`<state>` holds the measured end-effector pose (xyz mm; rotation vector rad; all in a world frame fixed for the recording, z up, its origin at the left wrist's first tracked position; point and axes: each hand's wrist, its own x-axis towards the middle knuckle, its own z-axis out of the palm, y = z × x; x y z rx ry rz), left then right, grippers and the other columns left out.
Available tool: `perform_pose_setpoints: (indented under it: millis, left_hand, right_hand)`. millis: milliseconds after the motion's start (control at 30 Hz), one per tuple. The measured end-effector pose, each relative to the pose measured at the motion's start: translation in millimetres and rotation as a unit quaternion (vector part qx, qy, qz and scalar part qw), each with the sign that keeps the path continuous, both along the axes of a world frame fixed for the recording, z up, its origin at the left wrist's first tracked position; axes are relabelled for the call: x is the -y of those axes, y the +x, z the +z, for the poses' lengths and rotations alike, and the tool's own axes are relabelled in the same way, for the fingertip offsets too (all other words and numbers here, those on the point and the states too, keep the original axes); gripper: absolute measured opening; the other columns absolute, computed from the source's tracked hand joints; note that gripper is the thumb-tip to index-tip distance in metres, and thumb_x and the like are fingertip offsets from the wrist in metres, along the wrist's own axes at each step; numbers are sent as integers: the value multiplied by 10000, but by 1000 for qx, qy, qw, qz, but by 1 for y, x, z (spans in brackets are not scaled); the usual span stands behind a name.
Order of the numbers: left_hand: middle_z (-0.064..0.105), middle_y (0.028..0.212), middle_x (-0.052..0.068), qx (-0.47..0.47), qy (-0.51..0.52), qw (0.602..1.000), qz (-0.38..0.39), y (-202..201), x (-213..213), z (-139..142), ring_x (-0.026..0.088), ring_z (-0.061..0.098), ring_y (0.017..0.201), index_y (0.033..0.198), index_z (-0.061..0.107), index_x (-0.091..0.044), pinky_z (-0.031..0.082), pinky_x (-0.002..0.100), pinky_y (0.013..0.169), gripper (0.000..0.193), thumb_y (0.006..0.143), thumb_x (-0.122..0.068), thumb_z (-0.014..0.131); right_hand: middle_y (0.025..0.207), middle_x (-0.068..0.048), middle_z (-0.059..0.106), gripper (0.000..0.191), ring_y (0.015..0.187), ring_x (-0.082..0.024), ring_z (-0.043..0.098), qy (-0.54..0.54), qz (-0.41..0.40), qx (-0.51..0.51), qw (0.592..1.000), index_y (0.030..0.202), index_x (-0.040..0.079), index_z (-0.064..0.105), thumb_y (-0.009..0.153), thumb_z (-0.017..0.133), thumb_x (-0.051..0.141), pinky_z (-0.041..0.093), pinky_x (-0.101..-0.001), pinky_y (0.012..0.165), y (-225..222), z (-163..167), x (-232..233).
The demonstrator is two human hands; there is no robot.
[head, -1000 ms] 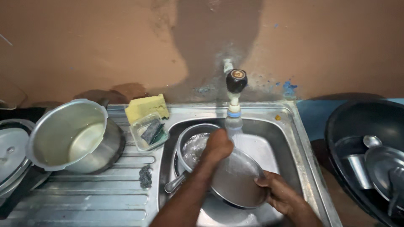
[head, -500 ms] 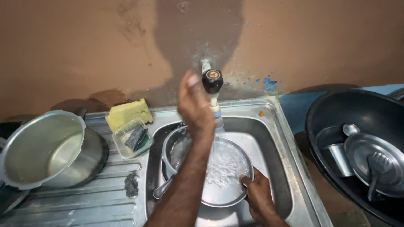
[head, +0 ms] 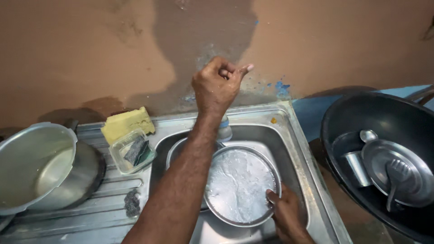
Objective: The person washes a stack of metal plates and a spoon in a kitchen sink. They scrub each item with a sponge and rinse it under running water from a wall-mounted tap, placing the cleaned items into a black basin to the right.
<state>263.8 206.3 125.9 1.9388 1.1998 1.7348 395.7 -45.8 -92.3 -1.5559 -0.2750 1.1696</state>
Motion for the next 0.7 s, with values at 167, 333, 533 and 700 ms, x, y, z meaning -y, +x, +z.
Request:
perform_pose_setpoints:
  millis: [167, 333, 533, 700]
  left_hand:
    - [788, 1034, 98, 151, -160, 975, -28, -21, -26, -40, 213, 767, 948, 1090, 774, -65, 604, 350, 798, 241, 949, -248, 706]
    - [576, 852, 53, 543, -491, 674, -96, -54, 69, -156, 171, 584, 737, 1016, 582, -66, 544, 292, 615, 232, 1045, -279, 492]
    - [740, 1009, 153, 393, -675, 594, -189, -5, 153, -226, 220, 714, 816, 1146, 691, 14, 607, 345, 692, 293, 1034, -155, 479]
    - [749, 988, 156, 304, -698, 620, -191, 1, 149, -204, 269, 728, 839, 1181, 700, -7, 616, 415, 740, 243, 992, -148, 641]
  right_hand:
    - [1017, -196, 751, 428, 847, -256, 684, -7, -7, 56, 998, 1298, -53, 657, 871, 646, -17, 539, -365, 763, 31, 20, 14]
    - [1037, -185, 757, 411, 893, -230, 693, 51, 7, 217, 975, 1309, -17, 657, 902, 642, 43, 534, -379, 812, 55, 86, 19]
    - [1077, -194, 754, 486, 908, -247, 726, -19, 35, 395, 918, 1429, 46, 620, 944, 620, 80, 556, -378, 797, 51, 160, 7]
    - [1090, -206, 761, 499, 905, -248, 730, 16, 45, 423, 905, 1421, 38, 616, 922, 614, 56, 565, -378, 782, 48, 158, 1]
